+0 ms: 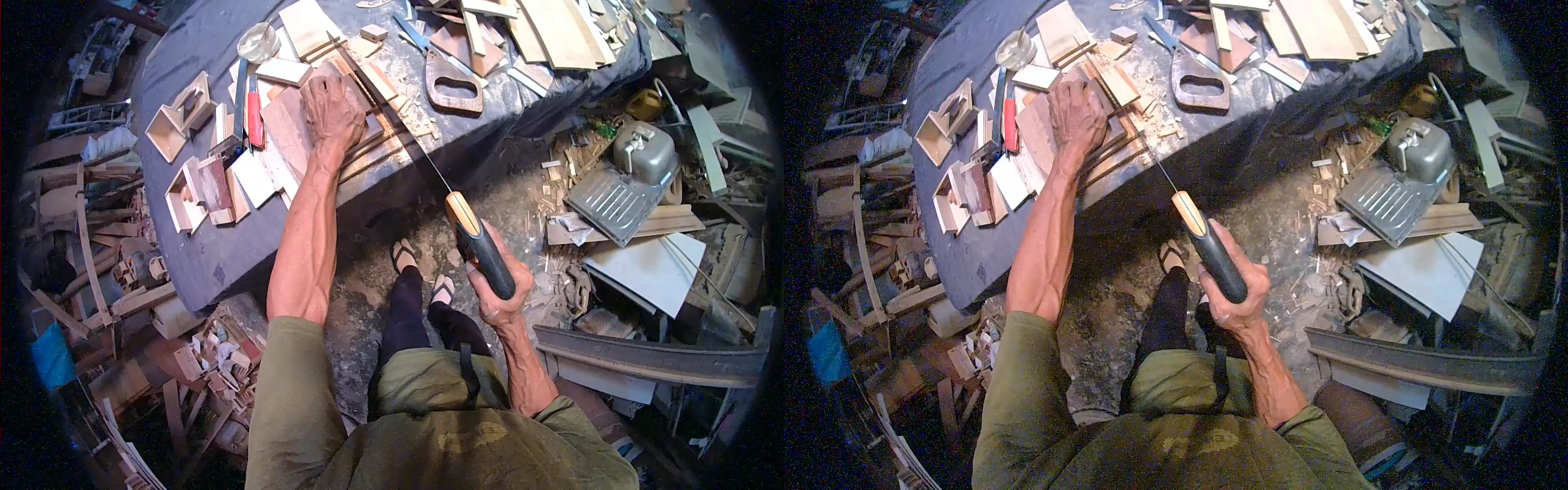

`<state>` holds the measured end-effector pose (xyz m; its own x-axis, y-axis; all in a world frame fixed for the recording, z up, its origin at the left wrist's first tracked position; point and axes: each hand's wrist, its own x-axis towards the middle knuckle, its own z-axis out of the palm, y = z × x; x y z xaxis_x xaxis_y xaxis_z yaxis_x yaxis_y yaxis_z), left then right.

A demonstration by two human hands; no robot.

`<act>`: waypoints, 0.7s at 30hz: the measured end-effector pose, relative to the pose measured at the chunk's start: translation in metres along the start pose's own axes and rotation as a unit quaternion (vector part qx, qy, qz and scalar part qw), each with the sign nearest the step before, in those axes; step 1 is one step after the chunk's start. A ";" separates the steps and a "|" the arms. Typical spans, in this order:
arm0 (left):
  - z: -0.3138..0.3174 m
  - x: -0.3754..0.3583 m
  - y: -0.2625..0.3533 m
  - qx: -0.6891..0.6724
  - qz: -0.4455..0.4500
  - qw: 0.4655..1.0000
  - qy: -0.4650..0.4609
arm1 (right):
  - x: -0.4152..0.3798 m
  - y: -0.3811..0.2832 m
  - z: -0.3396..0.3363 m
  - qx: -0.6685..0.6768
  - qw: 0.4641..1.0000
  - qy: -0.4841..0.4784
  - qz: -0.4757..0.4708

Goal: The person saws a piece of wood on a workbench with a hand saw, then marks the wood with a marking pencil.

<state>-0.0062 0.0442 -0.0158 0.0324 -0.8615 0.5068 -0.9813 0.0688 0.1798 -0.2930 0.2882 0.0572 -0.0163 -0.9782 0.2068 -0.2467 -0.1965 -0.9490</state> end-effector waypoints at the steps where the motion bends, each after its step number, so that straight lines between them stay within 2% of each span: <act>1: -0.002 0.000 0.003 -0.008 -0.009 1.000 0.005 | -0.001 -0.001 -0.001 0.004 1.000 -0.005 0.011; 6: -0.004 0.001 0.008 -0.016 -0.035 0.999 0.003 | -0.003 -0.005 -0.002 0.001 0.999 -0.014 0.037; 15: -0.008 0.003 0.011 -0.032 -0.050 0.998 -0.011 | -0.010 0.001 -0.002 -0.009 1.000 -0.004 0.007; 21: -0.007 0.002 0.009 -0.034 -0.050 0.998 -0.009 | -0.011 -0.002 -0.005 -0.012 1.000 -0.014 0.024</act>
<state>-0.0139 0.0463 -0.0070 0.1258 -0.8750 0.4676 -0.9580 0.0152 0.2862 -0.2976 0.2998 0.0579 -0.0022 -0.9881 0.1539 -0.2694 -0.1476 -0.9516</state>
